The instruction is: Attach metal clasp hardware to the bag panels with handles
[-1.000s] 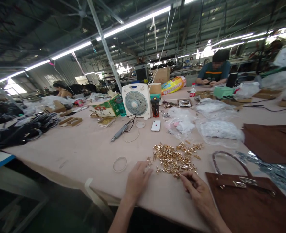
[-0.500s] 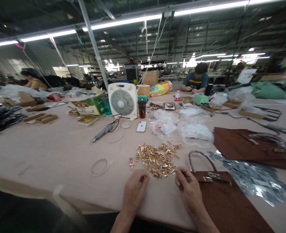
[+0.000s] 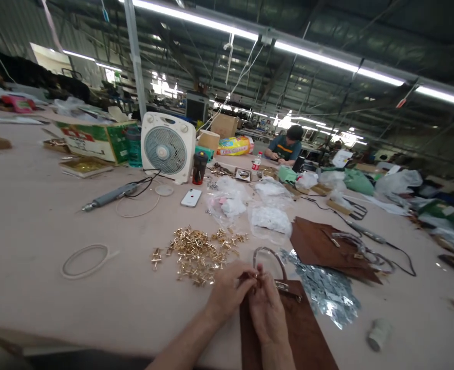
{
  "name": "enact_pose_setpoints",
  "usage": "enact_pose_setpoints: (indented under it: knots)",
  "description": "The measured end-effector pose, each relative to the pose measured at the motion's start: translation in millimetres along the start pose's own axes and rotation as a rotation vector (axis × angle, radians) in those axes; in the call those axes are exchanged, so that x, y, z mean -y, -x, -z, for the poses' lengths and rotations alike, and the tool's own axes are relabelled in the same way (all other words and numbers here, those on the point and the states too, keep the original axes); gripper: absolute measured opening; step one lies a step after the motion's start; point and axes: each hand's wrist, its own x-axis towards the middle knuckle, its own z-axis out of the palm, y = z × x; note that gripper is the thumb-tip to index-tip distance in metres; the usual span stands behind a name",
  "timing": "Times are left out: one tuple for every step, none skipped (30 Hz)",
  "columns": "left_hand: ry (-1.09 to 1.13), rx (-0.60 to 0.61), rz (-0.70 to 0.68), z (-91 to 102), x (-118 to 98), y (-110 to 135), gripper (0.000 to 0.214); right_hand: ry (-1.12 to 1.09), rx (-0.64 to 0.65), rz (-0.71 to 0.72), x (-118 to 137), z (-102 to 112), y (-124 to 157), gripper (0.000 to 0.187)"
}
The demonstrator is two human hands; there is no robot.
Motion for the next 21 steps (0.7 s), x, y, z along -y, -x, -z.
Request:
enact_pose_setpoints:
  knots:
    - [0.008,-0.018,0.002,-4.7,1,-3,0.020,0.011,0.005,-0.004,0,2,-1,0.029]
    - [0.013,-0.032,0.004,-8.3,3,-5,0.020,0.027,0.014,-0.006,0,3,-2,0.030]
    - [0.017,-0.046,0.007,-11.1,5,-6,0.019,0.047,0.023,-0.010,0,3,-2,0.031]
    - [0.019,-0.055,0.013,-12.9,6,-6,0.018,0.064,0.027,-0.011,0,3,-2,0.031]
    - [0.022,-0.063,0.021,-14.1,8,-5,0.017,0.077,0.028,-0.009,-1,3,-2,0.031]
    - [0.024,-0.070,0.031,-14.8,9,-4,0.015,0.087,0.029,-0.007,-1,2,-1,0.031]
    - [0.025,-0.076,0.040,-15.0,11,-3,0.014,0.094,0.027,-0.005,-1,0,0,0.031]
    - [0.023,-0.080,0.047,-15.0,12,-2,0.014,0.099,0.022,-0.002,-1,-1,0,0.032]
    - [0.020,-0.078,0.049,-14.8,13,-1,0.014,0.106,0.015,0.002,-1,-3,1,0.034]
    - [0.014,-0.071,0.044,-14.8,14,-1,0.015,0.113,0.005,0.006,-1,-4,1,0.036]
    - [0.006,-0.065,0.036,-14.8,14,-1,0.016,0.120,-0.005,0.007,-1,-5,1,0.038]
    - [0.000,-0.058,0.027,-14.9,14,-1,0.018,0.125,-0.014,0.008,-1,-6,1,0.039]
    - [-0.004,-0.054,0.018,-15.2,14,-1,0.019,0.129,-0.021,0.010,-2,-6,1,0.040]
    - [-0.005,-0.053,0.011,-15.5,14,-1,0.021,0.133,-0.024,0.011,-3,-6,1,0.041]
    - [-0.005,-0.052,0.006,-15.8,14,-1,0.022,0.137,-0.024,0.013,-4,-5,0,0.041]
    - [-0.005,-0.053,0.004,-16.1,14,-1,0.024,0.141,-0.023,0.017,-5,-5,0,0.041]
    - [-0.005,-0.053,0.003,-16.2,13,-1,0.025,0.146,-0.022,0.024,-6,-4,-1,0.041]
    - [-0.006,-0.053,0.002,-16.1,13,-1,0.025,0.153,-0.021,0.033,-7,-4,-1,0.041]
    - [-0.008,-0.054,0.000,-15.9,13,-1,0.026,0.160,-0.024,0.043,-8,-4,-1,0.041]
    - [-0.011,-0.056,-0.003,-15.6,13,-1,0.026,0.168,-0.030,0.052,-10,-4,0,0.041]
    - [-0.015,-0.060,-0.007,-15.2,14,-1,0.026,0.177,-0.039,0.061,-11,-4,0,0.041]
